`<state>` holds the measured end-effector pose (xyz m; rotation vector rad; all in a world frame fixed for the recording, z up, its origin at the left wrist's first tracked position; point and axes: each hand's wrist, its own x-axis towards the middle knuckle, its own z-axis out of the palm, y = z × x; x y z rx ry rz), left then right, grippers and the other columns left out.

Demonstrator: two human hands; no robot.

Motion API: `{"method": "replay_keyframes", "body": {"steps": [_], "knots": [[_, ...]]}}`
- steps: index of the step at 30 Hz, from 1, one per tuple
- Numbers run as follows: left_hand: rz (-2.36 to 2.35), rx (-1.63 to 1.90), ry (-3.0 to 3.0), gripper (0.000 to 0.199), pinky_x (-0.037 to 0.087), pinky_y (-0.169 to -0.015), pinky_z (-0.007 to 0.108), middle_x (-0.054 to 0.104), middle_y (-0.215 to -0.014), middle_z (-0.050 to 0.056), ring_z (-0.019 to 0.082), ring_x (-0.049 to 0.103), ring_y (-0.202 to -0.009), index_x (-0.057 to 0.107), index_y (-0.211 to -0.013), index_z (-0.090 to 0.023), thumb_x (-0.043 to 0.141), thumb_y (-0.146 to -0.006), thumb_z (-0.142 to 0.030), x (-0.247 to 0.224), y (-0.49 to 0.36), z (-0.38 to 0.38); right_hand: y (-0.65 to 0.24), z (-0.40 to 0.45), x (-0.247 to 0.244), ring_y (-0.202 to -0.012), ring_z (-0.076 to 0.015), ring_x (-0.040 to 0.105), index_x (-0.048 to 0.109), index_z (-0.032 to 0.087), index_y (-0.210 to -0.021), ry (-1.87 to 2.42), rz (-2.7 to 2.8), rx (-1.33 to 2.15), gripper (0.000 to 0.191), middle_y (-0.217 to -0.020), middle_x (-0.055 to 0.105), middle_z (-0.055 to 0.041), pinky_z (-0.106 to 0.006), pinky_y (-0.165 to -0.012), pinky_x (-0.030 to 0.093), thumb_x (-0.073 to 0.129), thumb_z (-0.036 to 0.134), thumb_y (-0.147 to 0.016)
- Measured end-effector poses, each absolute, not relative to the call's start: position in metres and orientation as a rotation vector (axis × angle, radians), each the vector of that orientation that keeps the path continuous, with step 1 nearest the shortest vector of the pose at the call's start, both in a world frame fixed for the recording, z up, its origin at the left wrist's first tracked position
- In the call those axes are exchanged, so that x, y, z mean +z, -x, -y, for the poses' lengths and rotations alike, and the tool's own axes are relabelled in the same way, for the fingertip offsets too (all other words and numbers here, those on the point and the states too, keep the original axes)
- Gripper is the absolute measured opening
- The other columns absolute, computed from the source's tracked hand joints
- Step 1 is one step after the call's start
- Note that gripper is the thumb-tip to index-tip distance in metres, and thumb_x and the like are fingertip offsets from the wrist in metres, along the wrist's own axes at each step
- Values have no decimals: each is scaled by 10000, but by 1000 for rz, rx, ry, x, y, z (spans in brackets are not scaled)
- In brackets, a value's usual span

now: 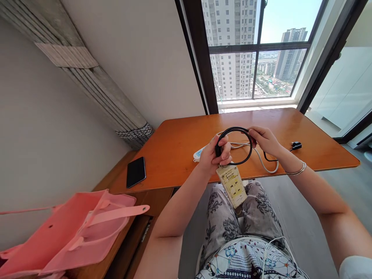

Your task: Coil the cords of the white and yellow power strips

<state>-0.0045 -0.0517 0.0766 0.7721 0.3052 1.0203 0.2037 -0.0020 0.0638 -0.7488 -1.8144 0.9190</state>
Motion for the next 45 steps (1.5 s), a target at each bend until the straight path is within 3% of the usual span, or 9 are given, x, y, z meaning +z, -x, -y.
{"method": "replay_keyframes", "body": {"steps": [3,6,10,14,17,25,37,41,45], "knots": [[-322,1124,-744,452,340,-328,147,697,-651,17,-1,171,-243,319,-683,-187,159,-1058,-382,83,8,52,-206,7,43,-521,-82,480,639,144,-1107,794,1811,960,435,-619,483,50,-218,-530,415,457,516,-975],[-385,1245,-752,436,473,-393,192,769,-1007,65,20,415,-315,307,-692,-193,235,-1049,-433,89,8,51,-209,16,27,-577,-105,522,569,139,-1280,839,1877,928,445,-661,500,36,-237,-598,462,375,441,-1017],[-440,1423,-848,435,516,-430,172,660,-1334,82,144,741,-789,359,-696,-193,364,-1015,-489,94,11,45,-216,25,10,-728,-153,619,508,145,-1375,971,2092,720,436,-759,613,-16,-298,-761,519,359,337,-1013],[-466,1581,-947,424,608,-582,200,531,-1497,51,231,689,-1141,458,-724,-187,387,-1004,-497,97,19,38,-226,33,-5,-1013,-235,655,357,117,-1492,1055,2323,327,534,-1188,658,-168,-378,-871,534,383,265,-981],[-462,1646,-992,408,633,-710,236,451,-1562,25,266,629,-1244,504,-757,-188,441,-979,-524,96,24,32,-232,41,-8,-944,-255,668,334,101,-1507,1146,2350,2,540,-1193,653,-191,-368,-762,546,365,249,-988],[-451,1668,-938,336,608,-653,185,529,-1499,26,273,587,-1299,556,-780,-196,573,-920,-502,90,19,22,-228,65,16,-624,-140,564,519,145,-1420,1010,2348,-650,424,-761,624,-46,-271,-512,347,405,232,-1021],[-463,1535,-965,297,614,-700,209,609,-1396,34,244,604,-1274,537,-787,-209,708,-834,-446,79,-7,30,-181,99,64,-541,-112,470,660,114,-1185,822,2617,-829,339,-720,578,-45,-310,-440,178,397,97,-973],[-491,1427,-1022,318,570,-658,190,661,-1315,53,197,712,-1057,530,-791,-202,724,-823,-454,72,-10,33,-171,95,83,-552,-107,434,683,158,-905,694,2579,-733,320,-699,540,-31,-302,-454,178,377,94,-975],[-506,1349,-1246,312,482,-530,166,752,-994,30,94,664,-643,597,-792,-195,745,-797,-470,68,-8,35,-172,81,104,-631,-104,451,667,173,-859,628,2524,-537,293,-804,562,-35,-267,-504,249,408,151,-994]]}}
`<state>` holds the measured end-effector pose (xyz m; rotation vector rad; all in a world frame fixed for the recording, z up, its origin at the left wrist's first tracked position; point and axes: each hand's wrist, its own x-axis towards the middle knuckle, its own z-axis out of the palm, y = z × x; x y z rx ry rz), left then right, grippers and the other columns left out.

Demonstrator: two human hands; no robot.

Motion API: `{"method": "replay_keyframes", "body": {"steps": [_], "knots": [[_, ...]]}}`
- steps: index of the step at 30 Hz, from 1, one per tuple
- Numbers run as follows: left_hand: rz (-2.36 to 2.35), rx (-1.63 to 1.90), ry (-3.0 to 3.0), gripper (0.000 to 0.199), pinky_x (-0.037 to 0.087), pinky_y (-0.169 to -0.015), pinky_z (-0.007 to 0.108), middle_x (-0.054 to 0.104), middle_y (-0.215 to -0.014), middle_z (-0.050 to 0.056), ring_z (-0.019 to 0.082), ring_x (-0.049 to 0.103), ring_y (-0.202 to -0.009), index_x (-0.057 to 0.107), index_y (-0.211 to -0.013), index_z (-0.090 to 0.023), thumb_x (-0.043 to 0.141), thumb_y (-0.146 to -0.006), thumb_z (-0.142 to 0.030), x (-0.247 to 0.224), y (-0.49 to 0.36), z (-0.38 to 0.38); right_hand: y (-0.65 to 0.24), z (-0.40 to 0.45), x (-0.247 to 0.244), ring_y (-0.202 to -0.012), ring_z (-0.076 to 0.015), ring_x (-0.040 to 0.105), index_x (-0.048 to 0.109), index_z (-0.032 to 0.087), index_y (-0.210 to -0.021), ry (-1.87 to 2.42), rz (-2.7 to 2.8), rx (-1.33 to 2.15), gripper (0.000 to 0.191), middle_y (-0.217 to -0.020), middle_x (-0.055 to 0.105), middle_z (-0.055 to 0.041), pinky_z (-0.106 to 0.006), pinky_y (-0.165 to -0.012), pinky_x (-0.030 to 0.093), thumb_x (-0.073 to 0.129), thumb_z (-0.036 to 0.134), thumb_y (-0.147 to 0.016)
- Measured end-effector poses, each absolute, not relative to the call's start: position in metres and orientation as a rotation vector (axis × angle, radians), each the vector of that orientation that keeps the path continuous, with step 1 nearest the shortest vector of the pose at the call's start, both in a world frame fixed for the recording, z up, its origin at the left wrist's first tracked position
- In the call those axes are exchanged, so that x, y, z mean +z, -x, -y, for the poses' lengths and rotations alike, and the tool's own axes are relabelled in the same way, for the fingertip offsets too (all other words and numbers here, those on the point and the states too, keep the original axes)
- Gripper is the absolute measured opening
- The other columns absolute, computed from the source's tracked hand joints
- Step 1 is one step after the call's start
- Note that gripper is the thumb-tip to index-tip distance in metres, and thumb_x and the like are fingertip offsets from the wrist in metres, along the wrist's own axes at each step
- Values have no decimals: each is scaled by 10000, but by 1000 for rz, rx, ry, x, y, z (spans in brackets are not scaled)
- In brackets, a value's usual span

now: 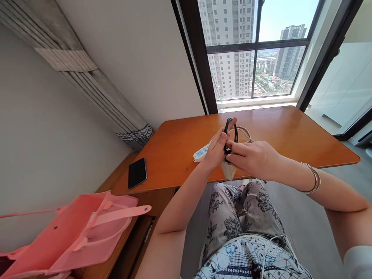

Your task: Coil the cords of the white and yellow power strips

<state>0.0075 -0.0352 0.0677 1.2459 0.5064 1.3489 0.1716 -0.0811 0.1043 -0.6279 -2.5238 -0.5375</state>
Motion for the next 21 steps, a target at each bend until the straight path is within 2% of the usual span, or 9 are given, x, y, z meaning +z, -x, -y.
{"method": "replay_keyframes", "body": {"steps": [2,4,7,9,11,13,16,19,21], "knots": [[-512,1237,-1365,297,459,-496,179,723,-753,6,95,607,-546,637,-784,-189,743,-795,-466,67,-6,37,-174,73,114,-671,-109,472,688,180,-920,623,2501,-419,255,-894,581,-50,-256,-543,304,451,232,-1000],[-498,1058,-1404,336,414,-434,201,624,-526,-9,113,549,-441,645,-750,-178,690,-825,-503,66,-5,41,-177,64,123,-711,-121,501,705,184,-1017,641,2478,-283,231,-979,595,-72,-264,-593,363,507,296,-982],[-478,795,-1358,496,301,-363,214,474,-354,-7,95,383,-298,638,-686,-145,543,-893,-586,66,-5,46,-182,53,135,-759,-137,544,713,180,-1122,672,2437,-47,274,-1016,615,-84,-277,-654,414,607,343,-929],[-473,708,-1299,553,261,-352,213,471,-353,7,73,317,-273,623,-652,-131,501,-907,-606,66,-5,48,-184,49,140,-780,-147,565,735,179,-1101,692,2431,90,287,-968,635,-74,-282,-681,426,659,360,-893],[-455,726,-1232,554,238,-340,207,531,-407,18,60,304,-264,597,-667,-140,500,-898,-634,64,-5,48,-186,47,144,-777,-152,577,761,178,-1044,746,2440,184,275,-913,657,-64,-286,-691,423,692,376,-865],[-429,775,-1203,560,222,-330,199,579,-468,9,53,302,-260,583,-739,-160,509,-861,-702,61,-3,47,-188,47,145,-739,-145,576,776,186,-1000,823,2457,260,275,-858,678,-51,-284,-672,407,711,404,-846],[-389,729,-1285,572,204,-327,182,554,-470,-32,39,277,-268,564,-818,-184,595,-770,-753,59,2,46,-191,46,144,-670,-128,565,785,207,-978,892,2492,421,292,-790,697,-25,-277,-629,386,721,449,-826],[-393,571,-1393,493,191,-333,171,532,-479,-42,35,289,-296,534,-803,-188,699,-760,-651,62,9,45,-198,42,142,-650,-120,566,768,220,-1073,840,2517,586,353,-802,708,-17,-272,-616,402,743,441,-799],[-406,523,-1398,470,184,-335,173,526,-487,-34,38,304,-309,517,-777,-187,701,-780,-620,65,12,45,-204,36,141,-648,-113,561,736,223,-1162,778,2515,658,420,-838,707,-19,-265,-611,418,747,425,-794]]}}
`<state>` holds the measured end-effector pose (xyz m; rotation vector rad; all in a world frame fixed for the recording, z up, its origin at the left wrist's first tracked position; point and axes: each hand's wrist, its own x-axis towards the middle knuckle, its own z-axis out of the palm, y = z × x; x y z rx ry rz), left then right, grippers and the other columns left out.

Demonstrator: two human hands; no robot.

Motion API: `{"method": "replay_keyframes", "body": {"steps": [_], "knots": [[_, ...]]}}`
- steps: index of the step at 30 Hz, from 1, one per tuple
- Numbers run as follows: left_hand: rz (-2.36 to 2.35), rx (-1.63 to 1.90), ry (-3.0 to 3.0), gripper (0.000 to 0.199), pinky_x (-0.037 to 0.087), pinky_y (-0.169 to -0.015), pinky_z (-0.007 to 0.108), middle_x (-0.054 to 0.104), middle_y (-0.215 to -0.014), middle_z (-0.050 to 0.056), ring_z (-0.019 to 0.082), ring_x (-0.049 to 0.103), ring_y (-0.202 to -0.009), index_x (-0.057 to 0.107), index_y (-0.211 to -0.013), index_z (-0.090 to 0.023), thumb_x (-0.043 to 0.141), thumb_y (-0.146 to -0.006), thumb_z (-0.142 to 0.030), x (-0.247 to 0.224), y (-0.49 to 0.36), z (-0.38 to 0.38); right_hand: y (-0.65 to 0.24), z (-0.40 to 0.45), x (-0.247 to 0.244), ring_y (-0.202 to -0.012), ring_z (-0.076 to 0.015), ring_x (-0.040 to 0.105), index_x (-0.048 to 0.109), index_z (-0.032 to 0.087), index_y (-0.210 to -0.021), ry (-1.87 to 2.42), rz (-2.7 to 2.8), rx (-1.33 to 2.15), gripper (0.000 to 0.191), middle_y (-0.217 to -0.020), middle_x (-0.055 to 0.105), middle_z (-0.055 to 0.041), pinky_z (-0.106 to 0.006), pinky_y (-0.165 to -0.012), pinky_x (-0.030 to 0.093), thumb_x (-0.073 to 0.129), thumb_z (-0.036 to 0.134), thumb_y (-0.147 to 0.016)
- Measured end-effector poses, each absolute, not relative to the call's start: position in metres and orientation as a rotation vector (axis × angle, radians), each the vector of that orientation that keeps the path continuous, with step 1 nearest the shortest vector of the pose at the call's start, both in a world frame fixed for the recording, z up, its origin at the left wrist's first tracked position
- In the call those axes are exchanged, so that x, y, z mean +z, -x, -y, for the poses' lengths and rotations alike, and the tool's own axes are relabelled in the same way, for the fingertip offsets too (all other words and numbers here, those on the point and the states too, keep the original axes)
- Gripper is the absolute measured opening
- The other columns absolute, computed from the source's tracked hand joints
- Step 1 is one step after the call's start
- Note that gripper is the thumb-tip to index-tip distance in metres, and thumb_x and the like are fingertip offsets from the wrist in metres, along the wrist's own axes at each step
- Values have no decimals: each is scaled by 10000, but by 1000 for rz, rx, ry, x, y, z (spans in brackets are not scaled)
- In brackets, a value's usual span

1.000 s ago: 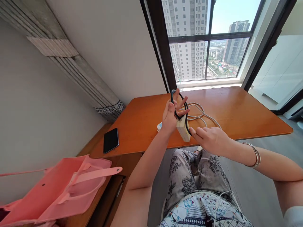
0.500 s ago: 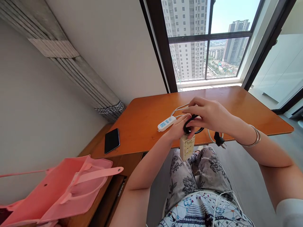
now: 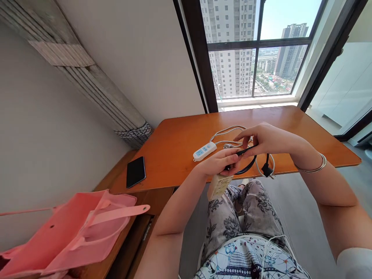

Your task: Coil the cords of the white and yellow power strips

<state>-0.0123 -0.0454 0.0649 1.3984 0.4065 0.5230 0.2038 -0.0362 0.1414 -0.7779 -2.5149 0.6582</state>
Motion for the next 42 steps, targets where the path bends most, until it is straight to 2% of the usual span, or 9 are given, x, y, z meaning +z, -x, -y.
{"method": "replay_keyframes", "body": {"steps": [5,9,16,22,24,27,30,33,42], "knots": [[-310,645,-1229,506,215,-333,180,457,-430,-58,29,242,-279,441,-688,-194,690,-783,-624,62,17,45,-215,17,131,-640,-88,536,719,186,-1152,705,2388,867,408,-889,691,-30,-243,-581,439,727,418,-817],[-278,739,-1042,489,238,-327,181,367,-369,-94,36,174,-243,361,-662,-208,605,-874,-575,55,17,46,-211,13,106,-794,-135,600,713,174,-1116,610,2161,1043,387,-940,695,-54,-280,-701,506,627,475,-889],[-325,1084,-809,534,206,-328,170,286,-338,-107,36,97,-232,288,-646,-207,364,-975,-619,68,18,54,-203,27,55,-780,-160,596,738,180,-1034,755,1899,1084,456,-829,659,-44,-294,-716,516,567,584,-907],[-332,1151,-744,554,220,-342,179,340,-359,-89,40,141,-233,282,-644,-203,298,-980,-643,74,10,59,-195,29,31,-785,-146,589,763,196,-968,825,1829,935,371,-877,630,-52,-272,-715,496,591,519,-904],[-338,1143,-805,552,223,-345,176,378,-363,-80,39,167,-237,278,-643,-202,333,-975,-640,72,7,59,-192,27,28,-742,-134,572,771,184,-914,853,1844,932,347,-835,624,-45,-261,-682,485,610,490,-889],[-322,1144,-969,556,238,-353,168,447,-388,-76,29,197,-250,280,-650,-199,517,-915,-627,65,4,58,-188,24,24,-675,-121,553,767,166,-876,874,1754,990,356,-795,627,-33,-249,-617,475,634,495,-852],[-267,1125,-1102,578,264,-362,171,494,-419,-75,21,221,-261,309,-665,-200,671,-811,-626,56,3,57,-180,20,22,-702,-138,592,755,173,-851,839,1532,1044,385,-765,650,-25,-278,-675,517,653,543,-820],[-299,1087,-1200,561,247,-345,180,519,-439,-62,29,249,-263,356,-683,-202,656,-801,-661,47,3,54,-174,19,23,-701,-143,610,741,197,-836,790,1292,1114,395,-769,672,-13,-294,-709,545,712,584,-762],[-390,1051,-1250,570,249,-337,185,497,-438,-63,29,262,-264,387,-667,-194,627,-801,-694,39,6,44,-171,28,29,-546,-90,564,713,183,-779,700,938,1575,341,-717,684,-2,-201,-516,505,854,459,-638]]}}
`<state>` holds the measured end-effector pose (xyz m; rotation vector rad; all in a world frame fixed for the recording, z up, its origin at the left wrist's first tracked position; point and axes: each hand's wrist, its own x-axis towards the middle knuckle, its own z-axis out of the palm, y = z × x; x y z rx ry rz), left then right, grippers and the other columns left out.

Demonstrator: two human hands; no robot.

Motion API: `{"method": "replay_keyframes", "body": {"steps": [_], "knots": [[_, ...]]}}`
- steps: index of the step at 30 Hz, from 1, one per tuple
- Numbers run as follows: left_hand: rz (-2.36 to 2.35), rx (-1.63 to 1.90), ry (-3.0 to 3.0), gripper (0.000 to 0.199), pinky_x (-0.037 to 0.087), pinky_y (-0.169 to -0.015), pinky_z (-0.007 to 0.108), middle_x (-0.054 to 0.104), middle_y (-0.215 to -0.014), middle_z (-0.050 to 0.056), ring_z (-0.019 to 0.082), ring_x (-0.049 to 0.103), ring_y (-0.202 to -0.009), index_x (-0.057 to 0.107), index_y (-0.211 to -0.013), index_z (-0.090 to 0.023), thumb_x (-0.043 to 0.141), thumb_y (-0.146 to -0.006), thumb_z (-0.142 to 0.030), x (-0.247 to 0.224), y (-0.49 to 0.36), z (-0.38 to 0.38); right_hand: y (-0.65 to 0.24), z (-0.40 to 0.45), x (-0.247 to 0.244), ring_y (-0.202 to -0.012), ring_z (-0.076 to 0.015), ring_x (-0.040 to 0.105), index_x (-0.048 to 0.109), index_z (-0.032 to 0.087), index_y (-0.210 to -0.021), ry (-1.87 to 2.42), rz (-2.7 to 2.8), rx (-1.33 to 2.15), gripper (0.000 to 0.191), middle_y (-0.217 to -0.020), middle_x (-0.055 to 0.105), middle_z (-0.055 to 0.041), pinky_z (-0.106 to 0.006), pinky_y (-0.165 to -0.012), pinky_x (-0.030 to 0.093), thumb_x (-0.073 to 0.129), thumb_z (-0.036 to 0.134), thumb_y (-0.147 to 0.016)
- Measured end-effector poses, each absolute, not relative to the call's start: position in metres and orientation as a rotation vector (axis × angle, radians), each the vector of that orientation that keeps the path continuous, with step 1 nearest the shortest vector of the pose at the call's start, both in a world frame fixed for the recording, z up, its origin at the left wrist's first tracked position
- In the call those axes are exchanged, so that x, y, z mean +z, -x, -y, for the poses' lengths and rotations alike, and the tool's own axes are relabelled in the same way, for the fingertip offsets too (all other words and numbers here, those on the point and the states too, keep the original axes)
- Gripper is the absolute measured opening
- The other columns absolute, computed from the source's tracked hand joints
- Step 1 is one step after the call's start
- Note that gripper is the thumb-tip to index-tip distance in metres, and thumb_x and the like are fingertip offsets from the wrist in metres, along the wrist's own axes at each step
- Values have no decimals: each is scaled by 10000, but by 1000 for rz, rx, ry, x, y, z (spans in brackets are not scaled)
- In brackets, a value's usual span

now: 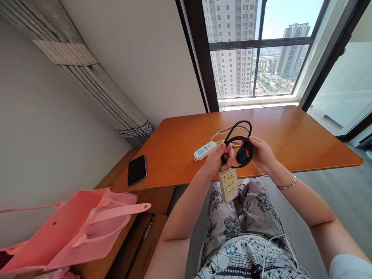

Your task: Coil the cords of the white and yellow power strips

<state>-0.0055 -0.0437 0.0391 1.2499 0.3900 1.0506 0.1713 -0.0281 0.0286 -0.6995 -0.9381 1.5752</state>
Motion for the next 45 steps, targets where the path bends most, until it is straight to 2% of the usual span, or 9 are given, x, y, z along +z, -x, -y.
{"method": "replay_keyframes", "body": {"steps": [9,21,29,33,35,37,41,43,45], "knots": [[-417,1038,-1243,543,240,-336,178,516,-470,-61,29,288,-272,410,-715,-195,643,-798,-677,30,5,41,-177,29,29,-616,-118,588,656,178,-870,655,983,1662,239,-692,648,-1,-218,-568,488,742,368,-752],[-423,962,-1304,534,222,-328,179,524,-502,-59,35,313,-289,398,-742,-200,593,-830,-689,28,5,43,-170,31,27,-523,-103,471,561,204,-884,538,941,1747,193,-569,474,51,-209,-512,420,682,330,-803],[-342,917,-1263,561,208,-319,181,501,-476,-65,30,268,-275,358,-704,-204,602,-818,-696,27,11,39,-165,34,20,-615,-109,545,563,216,-932,545,880,1692,214,-705,588,27,-208,-550,450,697,326,-807],[-421,947,-1338,567,210,-324,178,514,-485,-52,32,297,-289,380,-698,-197,603,-810,-706,25,13,40,-165,34,16,-565,-119,512,539,213,-831,529,986,1743,262,-590,525,39,-227,-531,433,699,418,-798],[-471,991,-1362,564,214,-333,175,526,-498,-48,30,309,-297,396,-704,-193,610,-805,-706,26,12,42,-165,35,15,-559,-124,502,543,212,-823,548,1071,1670,339,-556,491,45,-242,-551,442,672,525,-813],[-503,1053,-1358,556,206,-337,174,535,-506,-48,27,308,-299,412,-714,-192,612,-805,-702,28,11,43,-166,36,16,-615,-127,528,575,210,-910,616,1207,1519,390,-609,525,45,-251,-613,467,726,541,-769],[-558,1130,-1341,534,200,-339,176,548,-515,-51,29,318,-311,460,-732,-185,639,-795,-685,30,9,45,-174,35,17,-895,-167,612,601,218,-1130,852,1519,1187,551,-945,665,-20,-268,-730,511,839,286,-638],[-588,1162,-1322,534,200,-343,178,548,-512,-51,31,324,-318,479,-731,-181,662,-777,-680,30,10,44,-180,35,16,-938,-184,632,625,218,-1170,945,1622,1046,474,-1047,690,-53,-282,-728,524,754,257,-716],[-592,1213,-1264,556,202,-350,181,527,-493,-55,29,311,-316,465,-699,-180,685,-750,-688,32,13,42,-185,37,14,-835,-175,650,670,217,-1144,998,1751,916,345,-979,721,-50,-294,-713,525,663,259,-802]]}}
